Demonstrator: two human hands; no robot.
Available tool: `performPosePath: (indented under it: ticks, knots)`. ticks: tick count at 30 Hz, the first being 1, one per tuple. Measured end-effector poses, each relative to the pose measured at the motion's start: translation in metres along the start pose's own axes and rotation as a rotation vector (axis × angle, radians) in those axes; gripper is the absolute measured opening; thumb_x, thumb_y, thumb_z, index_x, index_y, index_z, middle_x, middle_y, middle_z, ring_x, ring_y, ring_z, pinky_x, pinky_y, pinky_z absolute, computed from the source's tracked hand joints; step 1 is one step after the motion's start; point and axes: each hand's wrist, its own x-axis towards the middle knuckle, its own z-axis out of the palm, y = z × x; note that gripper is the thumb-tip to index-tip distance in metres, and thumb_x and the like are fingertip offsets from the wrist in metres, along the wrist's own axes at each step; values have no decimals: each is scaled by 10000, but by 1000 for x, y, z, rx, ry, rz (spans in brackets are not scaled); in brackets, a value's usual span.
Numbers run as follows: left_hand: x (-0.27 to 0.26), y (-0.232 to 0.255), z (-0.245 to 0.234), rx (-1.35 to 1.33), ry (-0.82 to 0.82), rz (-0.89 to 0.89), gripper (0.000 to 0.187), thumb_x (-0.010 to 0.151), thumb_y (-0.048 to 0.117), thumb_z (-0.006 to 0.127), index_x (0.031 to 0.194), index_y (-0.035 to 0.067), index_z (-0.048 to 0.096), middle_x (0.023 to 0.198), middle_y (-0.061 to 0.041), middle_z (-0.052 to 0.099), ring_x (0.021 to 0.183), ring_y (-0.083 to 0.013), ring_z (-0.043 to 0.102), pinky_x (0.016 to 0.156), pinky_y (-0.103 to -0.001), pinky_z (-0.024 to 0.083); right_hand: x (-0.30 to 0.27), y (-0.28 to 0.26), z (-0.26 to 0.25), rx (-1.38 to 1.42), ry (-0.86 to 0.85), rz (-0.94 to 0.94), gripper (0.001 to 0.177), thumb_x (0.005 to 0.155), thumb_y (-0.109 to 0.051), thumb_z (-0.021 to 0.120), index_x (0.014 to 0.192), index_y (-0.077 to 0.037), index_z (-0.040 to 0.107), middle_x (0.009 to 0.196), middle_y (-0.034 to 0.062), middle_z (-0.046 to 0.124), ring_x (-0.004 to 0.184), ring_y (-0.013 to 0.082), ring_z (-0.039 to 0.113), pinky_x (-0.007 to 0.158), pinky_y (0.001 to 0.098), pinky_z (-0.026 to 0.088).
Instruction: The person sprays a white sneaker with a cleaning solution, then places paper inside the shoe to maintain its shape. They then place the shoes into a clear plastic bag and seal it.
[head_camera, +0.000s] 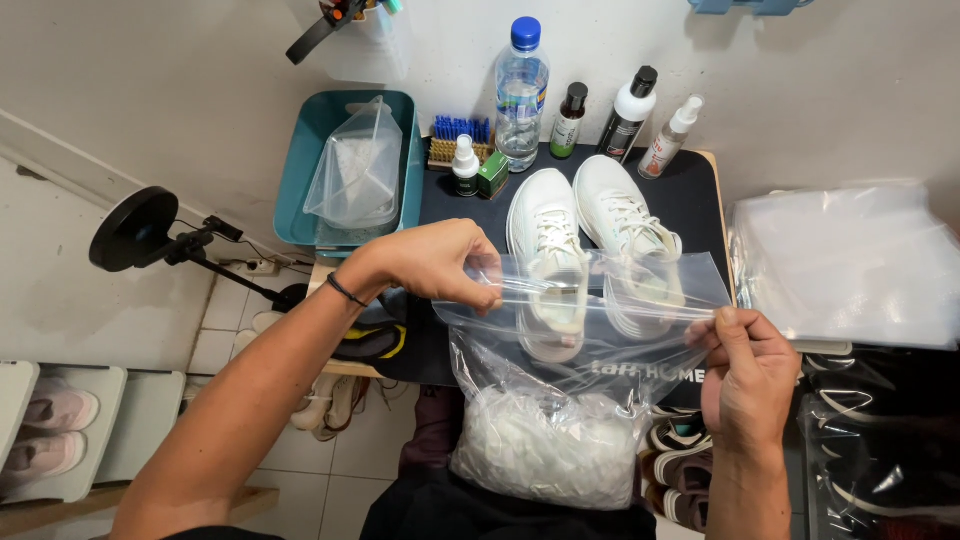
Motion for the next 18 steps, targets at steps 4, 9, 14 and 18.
performPosePath:
  ticks: [4, 9, 14, 18]
  knots:
    - [-5, -3, -1, -37, 31, -16, 90, 599, 184, 595, 569, 104, 623, 454, 50, 476, 418, -54, 327, 406, -215, 251, -1, 0, -2, 6, 9, -6, 118, 857, -163, 537, 799, -59, 533, 668, 60, 548, 597, 127, 538, 610, 187, 459]
    - [-13, -4, 1, -91, 82, -6, 111, 605, 172, 596, 568, 79, 643, 513, 30, 573, 488, -46, 446, 457, -203, 332, -1, 3, -6, 9, 2, -17, 115, 865, -155, 530, 799, -61, 531, 664, 62, 547, 597, 122, 542, 587, 160, 445]
    - [-16, -9, 6, -118, 180, 46, 132, 573, 162, 589, 475, 74, 599, 530, 37, 556, 591, -44, 483, 584, -209, 386, -2, 3, -8, -4, 10, -7, 134, 867, -178, 531, 784, -73, 522, 667, 60, 545, 597, 118, 539, 554, 147, 419]
    - [-16, -15, 9, -73, 185, 56, 99, 584, 175, 594, 511, 111, 613, 574, 63, 595, 714, -56, 473, 653, -210, 388, -2, 3, -9, 12, 6, -1, 127, 864, -173, 532, 787, -72, 523, 662, 48, 538, 604, 115, 539, 561, 146, 424]
